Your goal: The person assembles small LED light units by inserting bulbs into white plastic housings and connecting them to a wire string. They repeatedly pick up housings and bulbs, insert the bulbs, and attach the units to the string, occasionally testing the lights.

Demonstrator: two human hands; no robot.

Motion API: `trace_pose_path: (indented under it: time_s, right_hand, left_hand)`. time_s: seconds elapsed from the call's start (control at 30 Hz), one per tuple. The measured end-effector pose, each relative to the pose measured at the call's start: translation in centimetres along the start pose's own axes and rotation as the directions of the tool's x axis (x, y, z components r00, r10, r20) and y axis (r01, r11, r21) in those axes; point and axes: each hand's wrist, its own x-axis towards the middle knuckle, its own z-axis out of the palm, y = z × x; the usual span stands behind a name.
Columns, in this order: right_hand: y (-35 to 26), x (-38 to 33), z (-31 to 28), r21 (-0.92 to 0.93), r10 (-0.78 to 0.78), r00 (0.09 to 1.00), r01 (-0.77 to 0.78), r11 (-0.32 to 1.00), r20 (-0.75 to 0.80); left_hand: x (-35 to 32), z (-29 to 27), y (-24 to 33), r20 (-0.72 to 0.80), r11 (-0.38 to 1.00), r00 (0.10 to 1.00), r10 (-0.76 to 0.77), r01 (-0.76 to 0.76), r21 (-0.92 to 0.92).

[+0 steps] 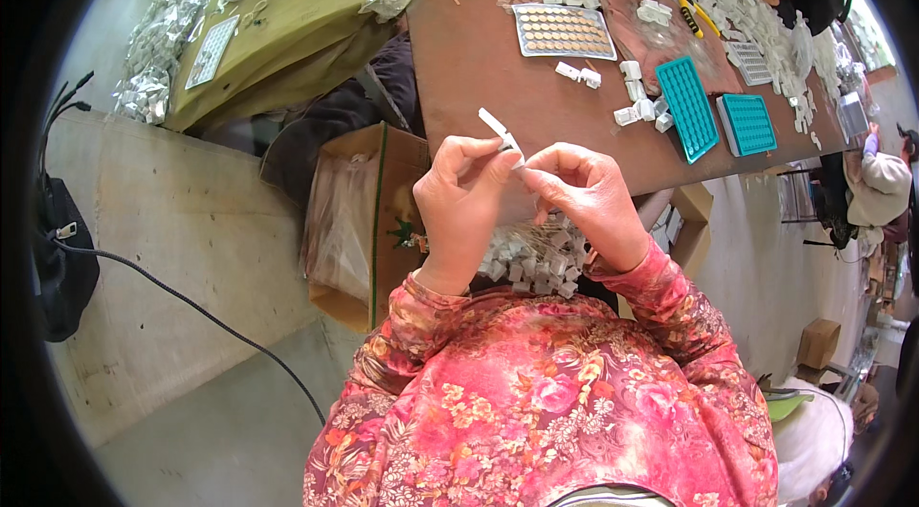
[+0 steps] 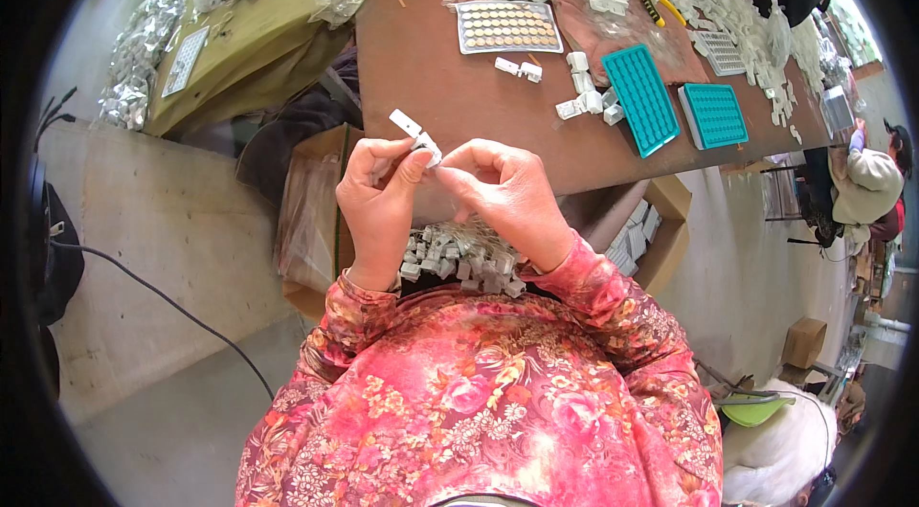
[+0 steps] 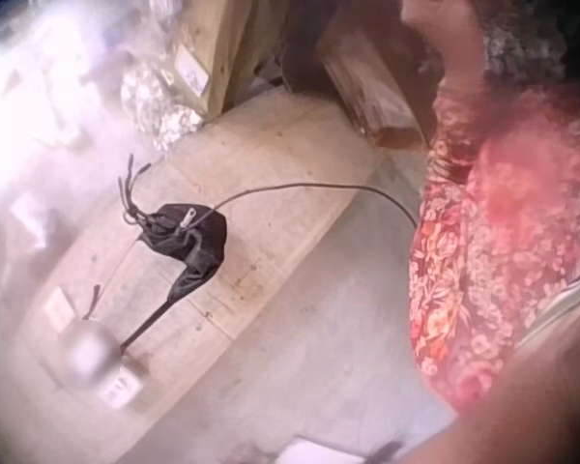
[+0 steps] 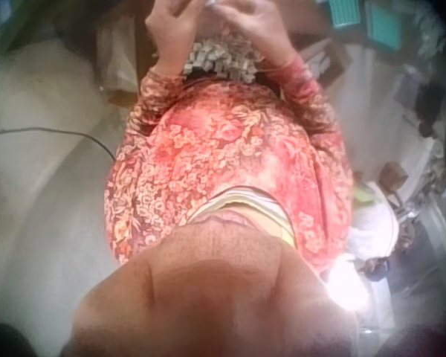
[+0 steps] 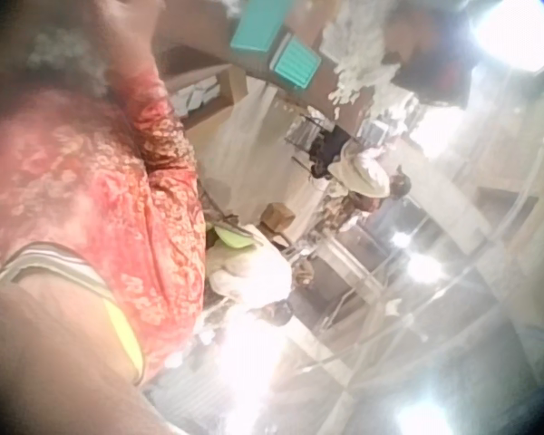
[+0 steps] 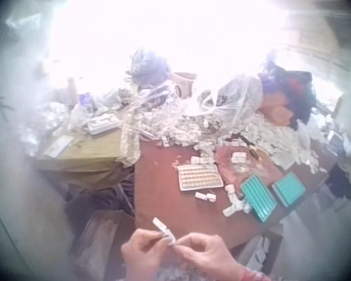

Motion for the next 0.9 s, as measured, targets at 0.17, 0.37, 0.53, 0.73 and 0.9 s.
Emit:
trace_pose_path:
  time_s: [0.17, 0.37, 0.53, 0.73, 0.9]
  right_hand:
    - [0.2, 0.1, 0.1, -0.152, -0.076, 0.996, 0.067, 0.986, -0.049]
    - [0.2, 0.1, -0.2, -0.217, -0.080, 0.995, 0.065, 0.974, -0.057]
    - [0.1, -0.1, 0.5, 0.070, 0.012, 1.000, -0.013, 0.997, 0.026]
    - [-0.7, 0.2, 0.4, 0.103, 0.022, 1.000, -0.023, 0.994, 0.004]
    - [-0.9, 0.9, 0.5, -0.092, -0.010, 0.991, -0.002, 0.996, -0.132]
  left_hand:
    - [0.2, -0.3, -0.1, 0.034, 0.972, 0.987, 0.156, -0.159, 0.175]
    - [0.1, -0.7, 0.2, 0.089, 1.000, 0.996, 0.011, -0.011, 0.000]
    - [-0.2, 0.8, 0.7, 0.063, 0.846, 0.957, -0.285, 0.282, -0.452]
    - [-0.1, 1.4, 1.4, 0.124, 0.770, 0.923, -0.365, 0.374, -0.517]
    - [0.8, 1.7, 1.1, 0.140, 0.800, 0.916, -0.376, 0.397, -0.450]
